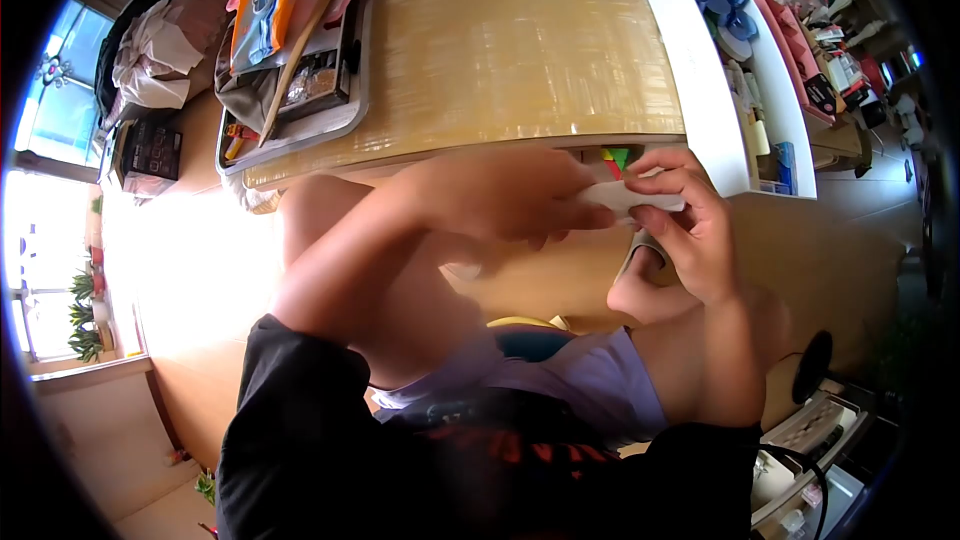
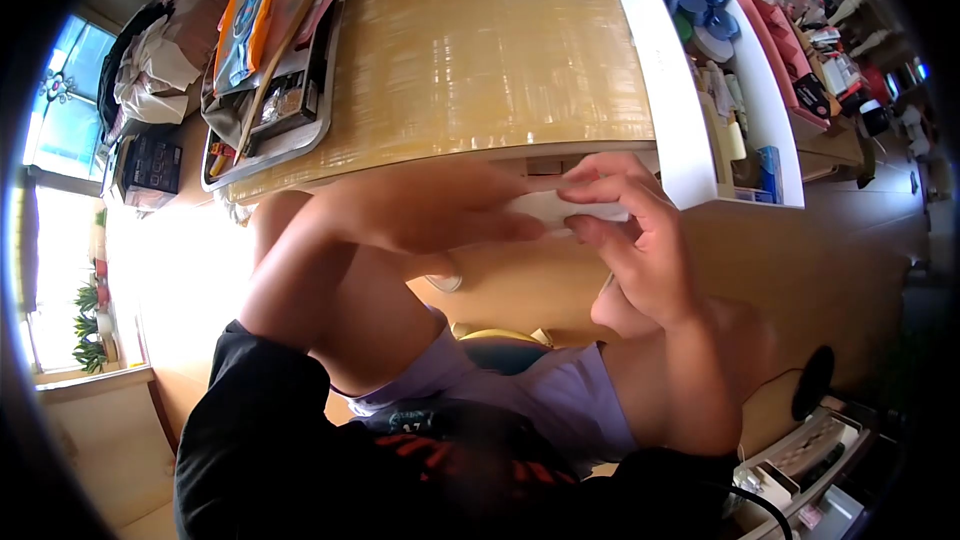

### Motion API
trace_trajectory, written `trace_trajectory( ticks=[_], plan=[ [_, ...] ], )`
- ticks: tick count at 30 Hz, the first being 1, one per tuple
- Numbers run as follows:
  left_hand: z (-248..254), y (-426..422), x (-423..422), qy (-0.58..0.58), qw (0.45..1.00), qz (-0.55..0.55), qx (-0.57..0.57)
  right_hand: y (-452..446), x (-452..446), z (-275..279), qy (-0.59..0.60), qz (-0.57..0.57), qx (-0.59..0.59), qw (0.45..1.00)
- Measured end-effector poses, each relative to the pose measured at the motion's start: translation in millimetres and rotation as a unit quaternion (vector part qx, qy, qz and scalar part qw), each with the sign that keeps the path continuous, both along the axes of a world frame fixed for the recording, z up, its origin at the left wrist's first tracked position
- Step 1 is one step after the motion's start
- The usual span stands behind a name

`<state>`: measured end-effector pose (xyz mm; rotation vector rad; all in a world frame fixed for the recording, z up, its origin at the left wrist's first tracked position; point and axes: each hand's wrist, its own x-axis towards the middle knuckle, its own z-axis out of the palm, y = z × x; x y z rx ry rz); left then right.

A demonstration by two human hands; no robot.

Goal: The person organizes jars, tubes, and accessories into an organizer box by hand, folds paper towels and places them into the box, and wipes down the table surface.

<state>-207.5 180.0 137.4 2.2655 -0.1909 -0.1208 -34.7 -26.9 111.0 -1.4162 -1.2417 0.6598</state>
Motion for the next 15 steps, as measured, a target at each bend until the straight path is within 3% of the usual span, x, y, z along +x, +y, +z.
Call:
trace_trajectory(
  ticks=[3,4,5,9,10,11,14,15],
  plan=[
    [17.8,-6.2,4.2,-0.002,0.999,-0.01,0.049,-5.9,9.5,8.8,-0.038,0.015,-0.008,0.999],
    [13.8,-8.4,7.2,-0.076,0.99,-0.011,0.118,-9.0,15.4,13.7,-0.052,0.017,-0.022,0.998],
    [13.8,-11.2,12.7,-0.076,0.984,-0.015,0.162,-12.5,22.9,16.6,-0.065,0.017,-0.037,0.997],
    [17.9,-38.4,32.9,0.026,0.965,-0.008,0.262,-34.7,47.4,34.0,0.104,0.079,-0.189,0.973],
    [15.6,-42.1,32.0,-0.035,0.971,0.018,0.236,-37.2,40.6,22.7,0.141,0.078,-0.118,0.98],
    [12.8,-43.2,33.4,-0.095,0.973,0.043,0.208,-45.2,41.2,26.9,0.157,0.081,-0.169,0.97],
    [18.8,-47.1,41.1,-0.138,0.955,0.058,0.257,-52.6,47.2,23.9,-0.046,0.086,-0.142,0.985],
    [24.7,-49.9,42.5,-0.076,0.954,0.081,0.278,-56.7,47.2,33.3,-0.052,0.068,-0.145,0.986]
  ],
)
